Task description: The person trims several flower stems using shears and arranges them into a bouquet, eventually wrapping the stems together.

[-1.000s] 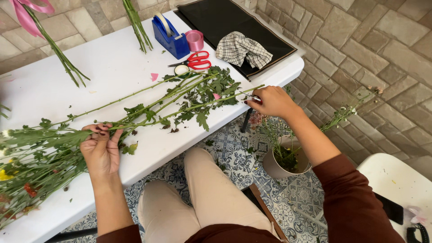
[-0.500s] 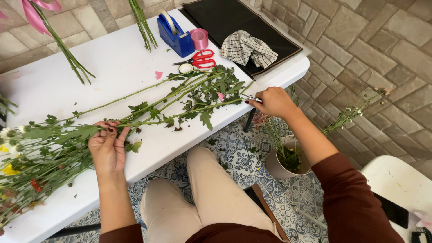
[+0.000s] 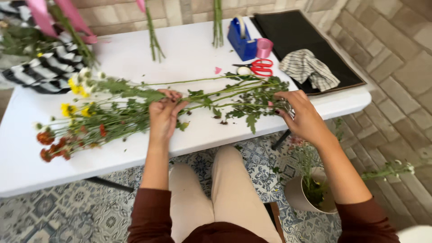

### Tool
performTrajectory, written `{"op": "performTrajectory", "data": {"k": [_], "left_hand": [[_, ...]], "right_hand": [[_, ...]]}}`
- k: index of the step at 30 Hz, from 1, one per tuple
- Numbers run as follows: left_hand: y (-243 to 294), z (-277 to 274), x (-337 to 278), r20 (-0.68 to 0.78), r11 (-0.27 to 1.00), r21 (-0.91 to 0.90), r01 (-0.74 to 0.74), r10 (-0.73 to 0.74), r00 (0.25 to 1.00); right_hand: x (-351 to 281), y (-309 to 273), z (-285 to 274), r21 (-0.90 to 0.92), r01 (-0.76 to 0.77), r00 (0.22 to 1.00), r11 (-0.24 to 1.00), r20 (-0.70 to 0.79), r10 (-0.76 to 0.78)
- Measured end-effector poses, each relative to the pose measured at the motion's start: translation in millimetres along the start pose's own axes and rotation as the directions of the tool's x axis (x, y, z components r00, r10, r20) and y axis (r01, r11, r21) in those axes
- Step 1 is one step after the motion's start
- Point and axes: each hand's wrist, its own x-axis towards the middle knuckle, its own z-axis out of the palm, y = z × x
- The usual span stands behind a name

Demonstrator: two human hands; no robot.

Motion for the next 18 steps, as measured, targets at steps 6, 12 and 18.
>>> {"op": "performTrajectory", "data": {"k": [6, 12, 18], "left_hand": [[19.0, 23.5, 13.1, 0.141, 0.999, -0.032, -0.032, 0.036, 0.989], [63.6, 17.7, 21.6, 0.18, 0.996, -0.005, -0.086, 0.085, 0.98], [127.4, -44.7, 35.0, -0.181, 0.976, -0.17, -0.134, 0.103, 0.978]], "right_hand": [[45.6, -0.1, 50.8, -0.015, 0.199, 0.972, 0.98, 0.129, -0.195], [83.2, -13.9, 65.2, 0.248, 0.179, 0.976, 0.952, 0.076, -0.204], [128.4, 5.8, 82.6, 0.124, 0.188, 0.982, 0.974, -0.007, -0.188]]}}
